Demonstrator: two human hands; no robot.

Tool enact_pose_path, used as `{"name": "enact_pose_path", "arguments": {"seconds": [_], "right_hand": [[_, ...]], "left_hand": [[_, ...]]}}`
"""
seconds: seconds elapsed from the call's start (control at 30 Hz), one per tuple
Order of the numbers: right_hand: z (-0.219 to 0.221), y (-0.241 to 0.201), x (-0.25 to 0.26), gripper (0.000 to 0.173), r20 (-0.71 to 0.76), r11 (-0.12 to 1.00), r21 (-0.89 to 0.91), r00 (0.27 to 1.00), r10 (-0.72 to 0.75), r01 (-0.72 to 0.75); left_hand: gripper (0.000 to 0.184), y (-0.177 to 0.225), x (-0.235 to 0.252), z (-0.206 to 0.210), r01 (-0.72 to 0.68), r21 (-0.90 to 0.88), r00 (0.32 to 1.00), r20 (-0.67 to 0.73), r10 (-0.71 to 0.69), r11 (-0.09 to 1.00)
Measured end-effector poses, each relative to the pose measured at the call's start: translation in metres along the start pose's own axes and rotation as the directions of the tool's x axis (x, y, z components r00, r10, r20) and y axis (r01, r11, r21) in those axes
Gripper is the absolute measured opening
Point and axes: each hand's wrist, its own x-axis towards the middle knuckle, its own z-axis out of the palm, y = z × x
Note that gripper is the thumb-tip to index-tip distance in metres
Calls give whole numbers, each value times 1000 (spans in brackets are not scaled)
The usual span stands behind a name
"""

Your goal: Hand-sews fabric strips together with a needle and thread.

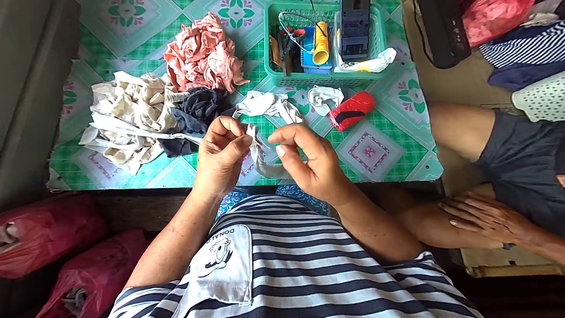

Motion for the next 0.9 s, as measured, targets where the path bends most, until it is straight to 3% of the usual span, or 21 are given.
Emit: {"name": "enact_pose_path", "arguments": {"seconds": [0.3, 0.5, 0.6, 0.73, 0.9], "right_hand": [[6, 7, -9, 13, -41, 940, 294, 981, 190, -170], [6, 5, -13, 17, 47, 684, 666, 932, 359, -297], [8, 1, -12, 26, 98, 639, 695, 925, 368, -329], [11, 2, -10, 33, 134, 668, 639, 910, 391, -382], [15, 6, -7, 33, 40, 701, 629, 915, 402, -336]], "left_hand": [[16, -1, 1, 1, -49, -30, 999, -17, 49, 998], [20, -4, 0, -2, -162, 138, 987, 9, 163, 977], [20, -6, 0, -2, -216, 206, 976, 42, 212, 954], [21, -5, 0, 1, -239, 235, 971, 77, 227, 942], [21, -5, -2, 1, -224, 238, 973, 105, 205, 945]]}}
